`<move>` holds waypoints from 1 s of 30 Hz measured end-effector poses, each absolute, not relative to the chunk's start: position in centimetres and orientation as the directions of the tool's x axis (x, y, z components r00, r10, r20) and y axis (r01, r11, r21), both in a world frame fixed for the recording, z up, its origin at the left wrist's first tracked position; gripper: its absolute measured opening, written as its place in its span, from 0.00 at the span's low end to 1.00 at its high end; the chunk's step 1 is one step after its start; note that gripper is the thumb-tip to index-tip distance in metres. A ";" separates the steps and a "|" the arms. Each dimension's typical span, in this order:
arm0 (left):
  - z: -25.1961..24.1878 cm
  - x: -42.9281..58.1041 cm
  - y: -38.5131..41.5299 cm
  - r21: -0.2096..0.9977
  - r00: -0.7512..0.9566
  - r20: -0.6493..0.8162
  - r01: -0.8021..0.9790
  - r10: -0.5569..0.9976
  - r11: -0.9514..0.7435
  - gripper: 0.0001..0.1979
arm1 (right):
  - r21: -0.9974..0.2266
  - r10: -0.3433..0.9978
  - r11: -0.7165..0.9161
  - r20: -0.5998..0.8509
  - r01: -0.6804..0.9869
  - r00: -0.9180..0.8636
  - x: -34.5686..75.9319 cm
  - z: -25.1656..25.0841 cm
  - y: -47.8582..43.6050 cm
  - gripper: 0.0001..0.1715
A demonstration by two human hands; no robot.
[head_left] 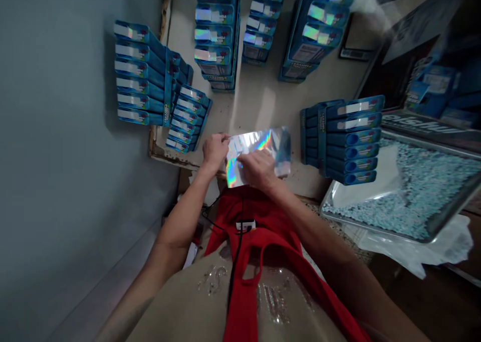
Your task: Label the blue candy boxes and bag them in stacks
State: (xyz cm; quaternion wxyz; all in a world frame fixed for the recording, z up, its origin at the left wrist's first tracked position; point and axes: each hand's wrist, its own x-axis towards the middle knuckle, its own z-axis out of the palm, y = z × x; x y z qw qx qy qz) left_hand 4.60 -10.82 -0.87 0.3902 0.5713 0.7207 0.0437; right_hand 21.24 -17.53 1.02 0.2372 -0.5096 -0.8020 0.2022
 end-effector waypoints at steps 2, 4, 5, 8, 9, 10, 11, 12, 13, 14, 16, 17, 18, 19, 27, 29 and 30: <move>-1.6 5.3 -10.5 0.486 -0.082 -0.513 0.793 0.855 0.368 0.12 | -0.494 0.775 0.629 0.332 0.600 -0.538 20.8 2.5 -18.3 0.14; -2.9 5.6 -9.9 0.515 -0.105 -0.463 0.776 0.880 0.364 0.14 | -0.485 0.684 0.727 0.450 0.486 -0.575 20.7 4.5 -19.0 0.13; -3.7 5.5 -9.5 0.543 -0.098 -0.434 0.765 0.895 0.347 0.16 | -0.522 0.715 0.698 0.469 0.490 -0.518 20.9 5.6 -19.3 0.12; -5.4 4.5 -8.2 0.605 -0.005 -0.415 0.745 0.910 0.281 0.18 | -0.802 0.980 0.179 0.198 0.570 -0.030 22.7 8.0 -19.5 0.10; -5.6 4.0 -7.9 0.614 0.021 -0.417 0.744 0.909 0.265 0.19 | -0.860 0.988 -0.065 0.017 0.506 0.155 23.5 8.5 -19.4 0.10; -5.6 3.7 -7.7 0.619 0.030 -0.406 0.745 0.913 0.251 0.21 | -0.875 0.945 -0.265 -0.152 0.405 0.290 24.4 8.8 -19.3 0.12; -5.4 3.4 -7.7 0.623 0.019 -0.375 0.746 0.927 0.237 0.22 | -0.867 0.890 -0.396 -0.280 0.303 0.360 25.3 9.1 -19.1 0.14; -5.0 3.3 -7.9 0.629 -0.004 -0.330 0.745 0.944 0.223 0.23 | -0.857 0.849 -0.464 -0.357 0.226 0.388 26.1 9.4 -18.9 0.16; -4.4 3.4 -8.1 0.638 -0.026 -0.286 0.741 0.958 0.211 0.24 | -0.850 0.827 -0.495 -0.396 0.182 0.399 26.9 9.7 -18.7 0.17; -3.8 3.5 -8.4 0.649 -0.040 -0.254 0.734 0.966 0.201 0.23 | -0.847 0.817 -0.506 -0.409 0.163 0.406 27.6 10.0 -18.6 0.18; -2.6 4.0 -9.3 0.675 -0.036 -0.239 0.712 0.970 0.193 0.18 | -0.844 0.807 -0.514 -0.414 0.156 0.421 28.7 10.6 -18.6 0.18; -2.1 4.4 -9.7 0.683 -0.047 -0.255 0.698 0.966 0.214 0.15 | -0.843 0.801 -0.517 -0.414 0.151 0.433 29.2 10.9 -18.6 0.18; -1.7 4.7 -10.1 0.686 -0.080 -0.279 0.681 0.957 0.257 0.13 | -0.842 0.793 -0.521 -0.415 0.142 0.445 29.7 11.1 -18.6 0.18; -1.3 5.2 -10.5 0.685 -0.129 -0.306 0.658 0.943 0.313 0.13 | -0.841 0.786 -0.526 -0.423 0.127 0.452 30.1 11.2 -18.6 0.18; 4.5 13.6 -14.5 0.750 0.264 -0.616 -0.091 0.742 0.655 0.22 | -0.843 0.801 -0.474 -0.292 0.255 0.523 32.6 10.6 -18.7 0.17; 6.4 16.0 -15.5 0.628 0.399 -0.663 -0.165 0.634 0.761 0.27 | -0.808 0.814 -0.438 -0.171 0.394 0.555 33.0 11.2 -18.8 0.15; 7.1 16.9 -15.9 0.598 0.434 -0.673 -0.157 0.599 0.786 0.28 | -0.793 0.819 -0.416 -0.115 0.445 0.562 33.3 11.5 -18.9 0.15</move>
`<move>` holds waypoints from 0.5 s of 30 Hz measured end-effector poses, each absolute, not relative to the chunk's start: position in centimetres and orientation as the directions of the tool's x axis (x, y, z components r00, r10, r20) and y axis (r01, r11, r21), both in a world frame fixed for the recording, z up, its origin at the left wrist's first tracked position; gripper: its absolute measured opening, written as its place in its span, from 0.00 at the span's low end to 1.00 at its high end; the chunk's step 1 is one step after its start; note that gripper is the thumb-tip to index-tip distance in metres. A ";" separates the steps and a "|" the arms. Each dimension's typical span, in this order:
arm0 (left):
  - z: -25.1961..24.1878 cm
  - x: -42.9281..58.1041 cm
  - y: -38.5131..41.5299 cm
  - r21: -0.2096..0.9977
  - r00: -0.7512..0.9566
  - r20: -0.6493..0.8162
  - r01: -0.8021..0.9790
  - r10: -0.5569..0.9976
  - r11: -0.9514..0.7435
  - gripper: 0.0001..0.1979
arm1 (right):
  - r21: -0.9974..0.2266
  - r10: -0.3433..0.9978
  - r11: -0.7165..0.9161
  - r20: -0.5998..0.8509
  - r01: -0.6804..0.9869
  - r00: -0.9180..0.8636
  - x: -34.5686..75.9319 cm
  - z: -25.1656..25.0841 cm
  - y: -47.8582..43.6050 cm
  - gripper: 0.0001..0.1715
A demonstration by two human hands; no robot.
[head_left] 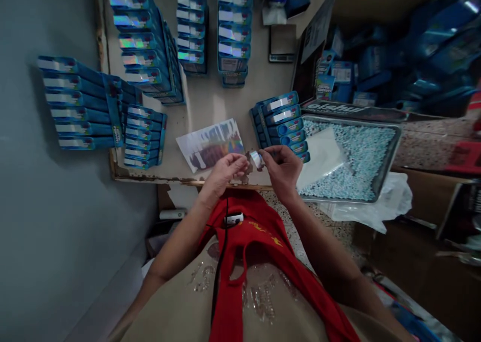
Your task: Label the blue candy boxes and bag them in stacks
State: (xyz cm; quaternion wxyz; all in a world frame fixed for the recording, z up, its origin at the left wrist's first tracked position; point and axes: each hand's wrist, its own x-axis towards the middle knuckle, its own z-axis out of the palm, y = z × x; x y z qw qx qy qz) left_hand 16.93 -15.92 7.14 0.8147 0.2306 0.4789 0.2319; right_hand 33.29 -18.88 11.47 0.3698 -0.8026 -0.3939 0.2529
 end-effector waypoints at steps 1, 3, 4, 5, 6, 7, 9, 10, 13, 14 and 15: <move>7.8 17.8 -16.2 0.591 0.451 -0.674 -0.145 0.585 0.793 0.28 | -0.782 0.823 -0.394 -0.066 0.483 0.564 33.6 11.8 -19.0 0.16; 8.6 19.1 -16.6 0.609 0.449 -0.661 -0.148 0.601 0.780 0.28 | -0.765 0.832 -0.357 0.001 0.536 0.555 34.1 12.1 -19.1 0.18; 8.8 19.6 -16.6 0.611 0.445 -0.657 -0.157 0.608 0.776 0.28 | -0.755 0.838 -0.346 0.018 0.557 0.545 34.4 12.2 -19.2 0.19; 8.8 20.1 -16.5 0.605 0.443 -0.660 -0.165 0.607 0.779 0.28 | -0.743 0.847 -0.340 0.025 0.577 0.532 34.7 12.2 -19.3 0.20; 8.8 20.6 -16.3 0.594 0.439 -0.667 -0.174 0.602 0.786 0.27 | -0.729 0.856 -0.336 0.028 0.597 0.516 34.9 12.1 -19.4 0.21; 8.6 21.0 -16.1 0.581 0.434 -0.676 -0.183 0.595 0.793 0.27 | -0.714 0.868 -0.330 0.027 0.617 0.496 35.2 11.9 -19.5 0.21; 8.3 21.6 -15.6 0.564 0.418 -0.692 -0.195 0.588 0.802 0.25 | -0.688 0.891 -0.316 0.022 0.653 0.454 35.6 11.6 -19.7 0.22; 8.1 21.8 -15.4 0.562 0.406 -0.697 -0.202 0.591 0.802 0.24 | -0.679 0.897 -0.314 0.016 0.664 0.441 35.8 11.5 -19.8 0.22; 8.2 21.5 -15.8 0.603 0.334 -0.678 -0.255 0.654 0.756 0.20 | -0.706 0.861 -0.374 -0.022 0.602 0.509 36.4 11.7 -19.9 0.20; 8.6 20.9 -16.3 0.654 0.311 -0.635 -0.272 0.707 0.706 0.18 | -0.745 0.825 -0.399 -0.036 0.535 0.564 36.5 11.9 -19.9 0.20; 9.0 20.2 -16.9 0.713 0.314 -0.562 -0.284 0.765 0.641 0.16 | -0.791 0.785 -0.413 -0.057 0.452 0.617 36.6 12.1 -19.8 0.19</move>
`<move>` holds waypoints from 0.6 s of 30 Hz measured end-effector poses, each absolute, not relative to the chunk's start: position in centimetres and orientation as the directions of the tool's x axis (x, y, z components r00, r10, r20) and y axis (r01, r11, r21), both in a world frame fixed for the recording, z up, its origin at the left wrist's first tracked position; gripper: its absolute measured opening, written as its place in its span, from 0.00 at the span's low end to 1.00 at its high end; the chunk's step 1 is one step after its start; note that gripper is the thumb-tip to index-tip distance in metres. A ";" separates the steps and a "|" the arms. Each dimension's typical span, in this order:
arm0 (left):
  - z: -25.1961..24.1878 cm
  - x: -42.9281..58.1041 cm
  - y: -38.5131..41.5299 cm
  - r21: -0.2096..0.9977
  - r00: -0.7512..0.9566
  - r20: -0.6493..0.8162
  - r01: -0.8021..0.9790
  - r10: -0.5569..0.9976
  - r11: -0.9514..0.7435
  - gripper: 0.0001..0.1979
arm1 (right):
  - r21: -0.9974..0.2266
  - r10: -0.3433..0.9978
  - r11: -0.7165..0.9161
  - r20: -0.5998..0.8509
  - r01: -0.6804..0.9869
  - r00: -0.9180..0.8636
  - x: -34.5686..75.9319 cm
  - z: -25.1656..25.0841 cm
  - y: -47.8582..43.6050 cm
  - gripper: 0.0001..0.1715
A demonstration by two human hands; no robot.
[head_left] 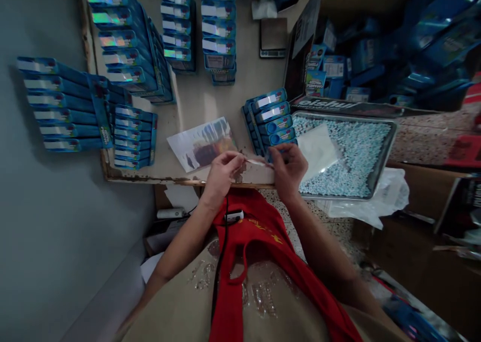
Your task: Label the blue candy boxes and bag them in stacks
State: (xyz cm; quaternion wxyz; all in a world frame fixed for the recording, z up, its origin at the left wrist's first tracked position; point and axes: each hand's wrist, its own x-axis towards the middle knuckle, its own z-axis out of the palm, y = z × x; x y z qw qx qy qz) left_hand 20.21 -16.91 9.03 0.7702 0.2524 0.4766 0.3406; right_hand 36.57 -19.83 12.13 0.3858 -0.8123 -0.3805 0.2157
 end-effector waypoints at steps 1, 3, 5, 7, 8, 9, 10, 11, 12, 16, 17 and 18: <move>9.6 19.4 -17.6 0.770 0.339 -0.464 -0.301 0.818 0.562 0.15 | -0.834 0.751 -0.415 -0.087 0.365 0.655 36.6 12.4 -19.7 0.20; 10.8 17.6 -18.7 0.843 0.393 -0.249 -0.362 0.885 0.398 0.15 | -0.886 0.726 -0.402 -0.154 0.231 0.671 36.3 13.0 -19.3 0.21; 11.7 16.4 -19.2 0.882 0.399 -0.108 -0.385 0.911 0.273 0.12 | -0.899 0.734 -0.400 -0.197 0.179 0.650 35.9 13.3 -18.7 0.22; 12.2 16.1 -19.1 0.922 0.336 -0.059 -0.342 0.940 0.180 0.09 | -0.902 0.741 -0.392 -0.192 0.183 0.643 35.6 13.3 -17.8 0.24; 12.2 16.4 -19.0 0.935 0.295 -0.054 -0.320 0.954 0.152 0.08 | -0.905 0.743 -0.379 -0.172 0.195 0.647 35.6 13.2 -17.3 0.24; 12.2 16.8 -18.9 0.938 0.244 -0.066 -0.316 0.968 0.144 0.09 | -0.907 0.745 -0.362 -0.144 0.213 0.652 35.6 13.0 -16.9 0.24; 12.1 17.4 -18.8 0.930 0.183 -0.102 -0.332 0.978 0.159 0.10 | -0.910 0.746 -0.344 -0.115 0.232 0.656 35.7 12.9 -16.5 0.24; 12.0 18.0 -18.8 0.913 0.132 -0.159 -0.357 0.978 0.197 0.12 | -0.913 0.748 -0.324 -0.085 0.249 0.659 35.9 12.7 -16.2 0.24; 11.9 18.5 -18.8 0.891 0.101 -0.227 -0.381 0.969 0.248 0.13 | -0.915 0.749 -0.305 -0.060 0.263 0.660 36.0 12.6 -15.9 0.24; 11.5 19.5 -18.9 0.797 0.110 -0.374 -0.470 0.921 0.380 0.16 | -0.924 0.754 -0.272 -0.031 0.270 0.656 36.2 12.2 -15.2 0.24; 11.6 19.5 -18.8 0.794 0.108 -0.358 -0.487 0.927 0.364 0.16 | -0.929 0.756 -0.264 -0.031 0.261 0.654 36.3 12.1 -15.0 0.24; 11.7 19.4 -18.7 0.802 0.102 -0.332 -0.493 0.938 0.338 0.15 | -0.933 0.759 -0.255 -0.031 0.253 0.650 36.3 12.0 -14.8 0.23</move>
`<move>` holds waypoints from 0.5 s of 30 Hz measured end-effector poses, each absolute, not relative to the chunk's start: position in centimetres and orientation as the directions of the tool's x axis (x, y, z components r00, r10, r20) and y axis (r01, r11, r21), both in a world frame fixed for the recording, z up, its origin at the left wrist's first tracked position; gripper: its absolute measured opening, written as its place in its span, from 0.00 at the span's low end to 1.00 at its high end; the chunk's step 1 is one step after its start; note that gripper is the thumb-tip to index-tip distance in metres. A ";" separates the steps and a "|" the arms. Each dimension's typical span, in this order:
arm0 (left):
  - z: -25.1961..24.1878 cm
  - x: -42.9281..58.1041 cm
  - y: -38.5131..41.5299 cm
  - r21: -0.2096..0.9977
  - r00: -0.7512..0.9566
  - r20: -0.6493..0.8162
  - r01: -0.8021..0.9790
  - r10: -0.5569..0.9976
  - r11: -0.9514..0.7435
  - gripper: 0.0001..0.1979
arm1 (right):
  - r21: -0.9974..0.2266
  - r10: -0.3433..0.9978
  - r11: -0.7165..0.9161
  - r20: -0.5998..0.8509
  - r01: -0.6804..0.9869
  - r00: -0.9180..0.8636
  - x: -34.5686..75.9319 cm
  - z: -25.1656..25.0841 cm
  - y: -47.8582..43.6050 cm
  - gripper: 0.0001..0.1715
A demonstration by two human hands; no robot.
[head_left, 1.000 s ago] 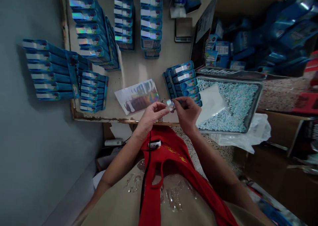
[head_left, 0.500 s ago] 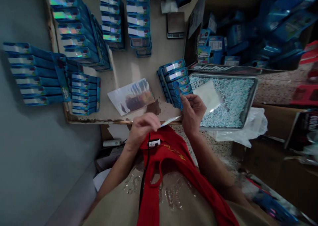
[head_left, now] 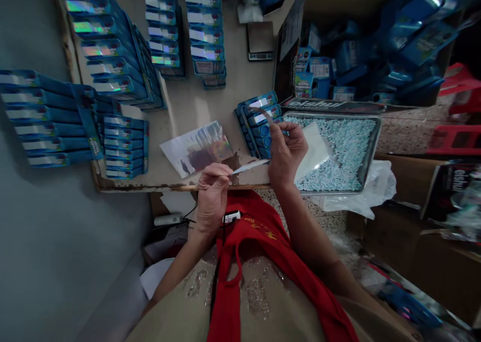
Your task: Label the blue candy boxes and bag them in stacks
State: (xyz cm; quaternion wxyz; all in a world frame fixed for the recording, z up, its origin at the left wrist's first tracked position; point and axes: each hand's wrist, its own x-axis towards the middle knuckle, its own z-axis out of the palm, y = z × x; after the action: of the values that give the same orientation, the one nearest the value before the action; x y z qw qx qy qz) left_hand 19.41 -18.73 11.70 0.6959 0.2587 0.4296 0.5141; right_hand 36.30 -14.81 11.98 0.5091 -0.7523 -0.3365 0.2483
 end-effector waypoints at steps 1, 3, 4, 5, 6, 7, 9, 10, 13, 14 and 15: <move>11.9 19.3 -18.6 0.818 0.098 -0.301 -0.485 0.949 0.309 0.14 | -0.935 0.762 -0.250 -0.030 0.252 0.646 36.3 11.9 -14.6 0.22; 12.3 19.0 -18.3 0.863 0.087 -0.225 -0.445 0.970 0.240 0.11 | -0.929 0.769 -0.259 -0.032 0.265 0.639 36.4 11.6 -14.2 0.21; 12.5 18.8 -18.1 0.886 0.078 -0.181 -0.420 0.980 0.197 0.09 | -0.923 0.767 -0.271 -0.036 0.273 0.640 36.5 11.5 -14.1 0.21; 12.7 18.5 -18.0 0.911 0.073 -0.132 -0.384 0.989 0.150 0.07 | -0.919 0.763 -0.282 -0.041 0.275 0.645 36.5 11.3 -14.0 0.22; 12.8 18.2 -17.9 0.938 0.083 -0.077 -0.332 0.994 0.101 0.05 | -0.917 0.755 -0.292 -0.047 0.271 0.654 36.5 11.3 -13.9 0.22; 12.8 17.9 -17.8 0.962 0.112 -0.020 -0.268 0.994 0.050 0.04 | -0.917 0.746 -0.297 -0.050 0.265 0.664 36.5 11.3 -13.8 0.22; 12.5 17.2 -17.9 0.988 0.189 0.063 -0.147 0.980 -0.035 0.04 | -0.916 0.738 -0.295 -0.039 0.270 0.674 36.5 11.4 -13.8 0.21; 12.1 16.9 -18.0 0.993 0.204 0.082 -0.103 0.976 -0.062 0.05 | -0.915 0.743 -0.285 -0.024 0.284 0.668 36.5 11.7 -13.7 0.21; 10.7 16.3 -18.3 0.995 0.105 0.100 -0.023 0.989 -0.099 0.06 | -0.910 0.779 -0.240 0.026 0.337 0.626 36.5 12.6 -13.5 0.21; 10.2 16.2 -18.3 0.993 0.070 0.119 0.006 0.990 -0.120 0.05 | -0.908 0.788 -0.228 0.039 0.351 0.614 36.5 13.0 -13.4 0.22; 9.9 16.2 -18.3 0.987 0.058 0.152 0.041 0.987 -0.155 0.04 | -0.904 0.793 -0.221 0.052 0.365 0.608 36.5 13.4 -13.3 0.22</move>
State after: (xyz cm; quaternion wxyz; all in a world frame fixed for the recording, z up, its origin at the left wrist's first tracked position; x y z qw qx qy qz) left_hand 16.22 -18.32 9.90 0.4619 0.5619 0.4574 0.5116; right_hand 36.50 -13.30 13.38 0.4907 -0.7503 -0.3857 0.2178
